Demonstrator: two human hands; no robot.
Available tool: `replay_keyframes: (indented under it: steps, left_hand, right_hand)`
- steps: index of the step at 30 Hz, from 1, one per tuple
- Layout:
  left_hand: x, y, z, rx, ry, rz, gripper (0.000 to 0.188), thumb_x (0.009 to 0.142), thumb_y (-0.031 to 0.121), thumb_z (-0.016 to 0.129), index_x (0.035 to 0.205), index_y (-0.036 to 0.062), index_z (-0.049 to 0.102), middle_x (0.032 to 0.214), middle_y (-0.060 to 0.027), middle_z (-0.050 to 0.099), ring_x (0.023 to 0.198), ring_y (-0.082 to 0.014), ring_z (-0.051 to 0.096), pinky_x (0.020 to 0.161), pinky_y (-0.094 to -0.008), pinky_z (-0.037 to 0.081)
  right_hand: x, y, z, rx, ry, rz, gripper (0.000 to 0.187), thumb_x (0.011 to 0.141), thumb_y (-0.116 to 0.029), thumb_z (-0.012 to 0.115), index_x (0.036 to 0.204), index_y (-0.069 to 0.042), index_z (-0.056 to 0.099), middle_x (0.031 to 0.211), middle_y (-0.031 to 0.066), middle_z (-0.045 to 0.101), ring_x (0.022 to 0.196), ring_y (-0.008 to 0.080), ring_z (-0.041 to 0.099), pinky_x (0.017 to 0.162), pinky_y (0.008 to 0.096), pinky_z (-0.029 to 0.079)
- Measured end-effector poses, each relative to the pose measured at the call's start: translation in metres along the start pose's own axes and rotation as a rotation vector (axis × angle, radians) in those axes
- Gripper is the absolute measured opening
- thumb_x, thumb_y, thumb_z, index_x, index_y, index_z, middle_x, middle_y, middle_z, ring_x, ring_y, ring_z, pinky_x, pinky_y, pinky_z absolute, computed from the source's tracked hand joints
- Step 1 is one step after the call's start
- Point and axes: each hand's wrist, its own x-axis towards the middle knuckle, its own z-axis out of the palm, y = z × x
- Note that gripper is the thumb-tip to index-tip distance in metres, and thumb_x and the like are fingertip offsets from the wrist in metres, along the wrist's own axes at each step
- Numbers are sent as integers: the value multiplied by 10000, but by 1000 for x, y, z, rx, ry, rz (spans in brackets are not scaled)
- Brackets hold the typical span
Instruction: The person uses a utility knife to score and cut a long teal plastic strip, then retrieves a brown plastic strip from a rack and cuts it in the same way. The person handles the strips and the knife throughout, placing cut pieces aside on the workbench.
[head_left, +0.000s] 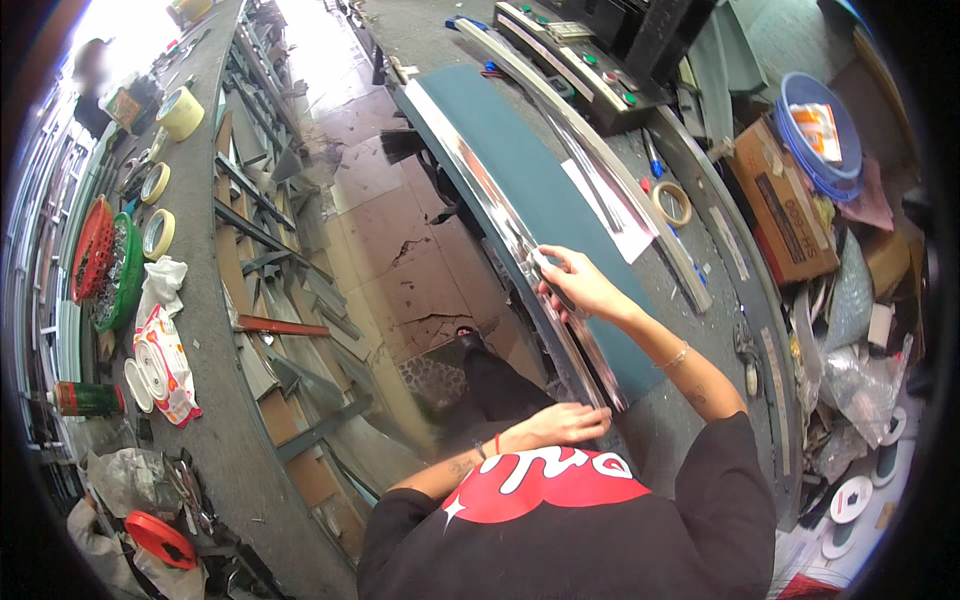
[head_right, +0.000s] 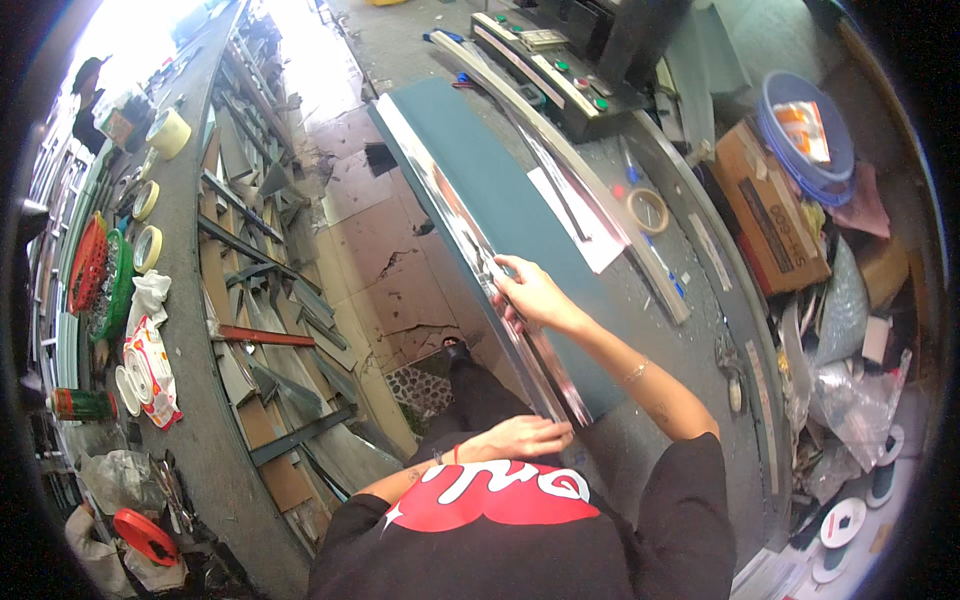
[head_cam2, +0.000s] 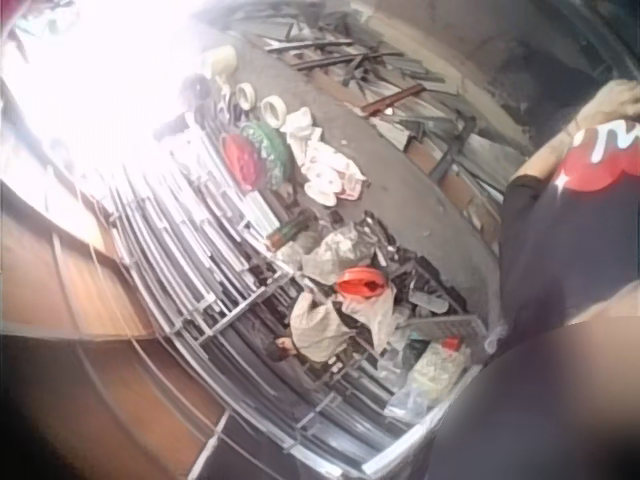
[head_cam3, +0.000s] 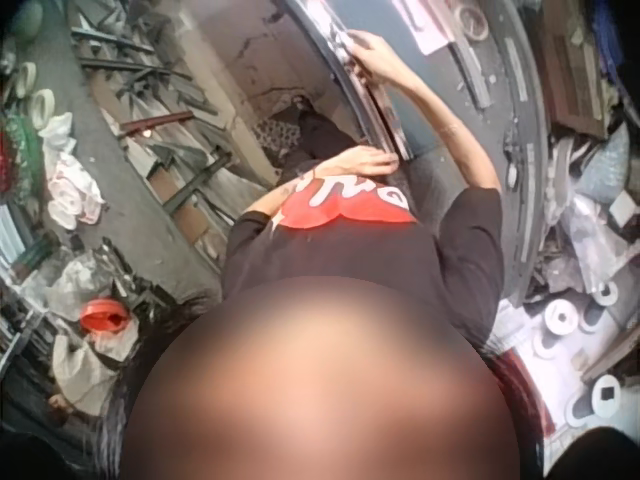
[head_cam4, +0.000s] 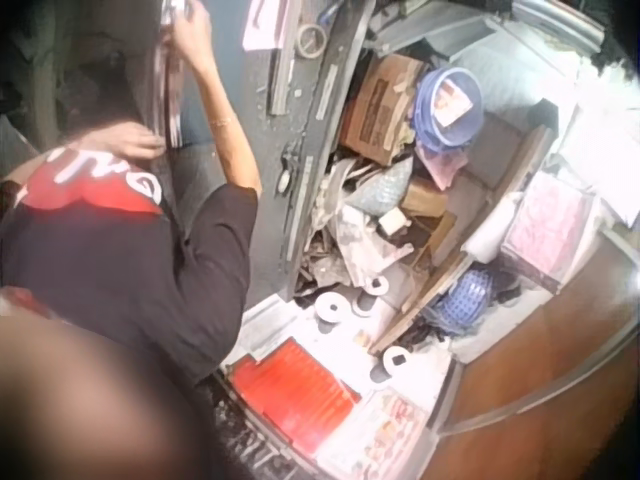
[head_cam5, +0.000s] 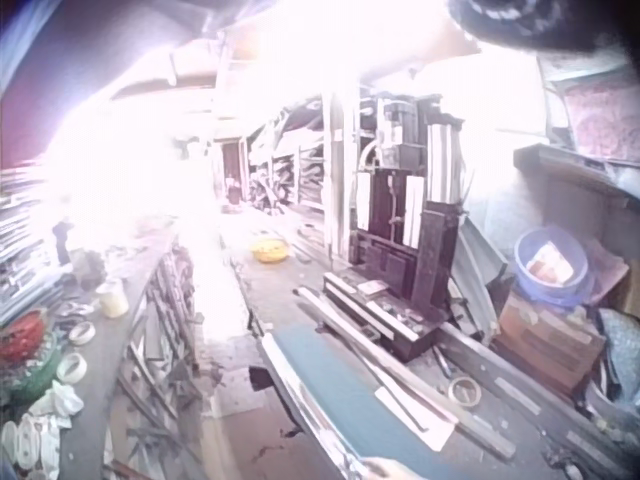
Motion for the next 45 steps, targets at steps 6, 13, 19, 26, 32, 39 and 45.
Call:
replay_keyframes:
  steps: [6, 13, 19, 26, 32, 39, 45]
  left_hand:
    - [-2, -10, 13, 14, -49, -4, 314, 771, 153, 522, 1038, -8, 488, 1166, -184, 486, 773, -224, 609, 636, -314, 501]
    - [-1, -17, 22, 112, 28, 36, 283, 775, 139, 519, 1037, 33, 500, 1151, -108, 508, 581, -124, 583, 542, -258, 492]
    - [2, -23, 21, -117, -60, -13, 262, 790, 109, 482, 996, -53, 501, 1077, -152, 478, 705, -215, 622, 619, -315, 524]
    - [-2, -27, 19, -202, -111, -122, 318, 806, 125, 507, 1078, -40, 519, 1080, -137, 519, 851, -217, 587, 720, -311, 492]
    - [6, -26, -9, -74, -106, -229, 411, 823, 171, 539, 1194, 0, 492, 1145, -85, 524, 938, -189, 547, 744, -293, 455]
    - [11, -55, -62, 316, -98, -346, 526, 693, 218, 618, 1198, 86, 550, 1170, -31, 526, 867, -134, 516, 741, -263, 448]
    - [31, -62, -83, 679, -194, -72, 420, 783, 139, 518, 1203, 111, 506, 1119, -9, 539, 951, -136, 511, 859, -307, 421]
  right_hand:
    - [84, -49, -4, 11, -34, -33, 563, 930, -212, 501, 1405, -84, 227, 849, 139, 627, 564, 134, 580, 443, 307, 527]
    - [173, -92, 2, 82, -24, -79, 571, 908, -138, 494, 1394, -36, 212, 781, 151, 619, 541, 169, 585, 433, 340, 524]
    - [247, -130, 4, 51, -15, -128, 534, 895, -133, 492, 1367, -32, 262, 772, 150, 604, 526, 186, 589, 424, 344, 517]
    - [327, -176, 13, 61, 10, -250, 533, 875, -135, 498, 1352, -22, 287, 824, 157, 588, 535, 182, 578, 422, 345, 507]
    - [343, -227, -2, 176, 151, -471, 513, 879, -176, 525, 1328, -13, 338, 840, 126, 593, 554, 159, 563, 418, 313, 483]
    - [167, -176, -90, 201, 76, -609, 492, 944, -306, 502, 1346, -56, 367, 837, 42, 579, 590, 77, 526, 463, 218, 433]
    - [-45, -108, -169, 148, 486, -544, 452, 955, -237, 478, 1348, -43, 367, 882, 64, 565, 608, 69, 515, 439, 193, 410]
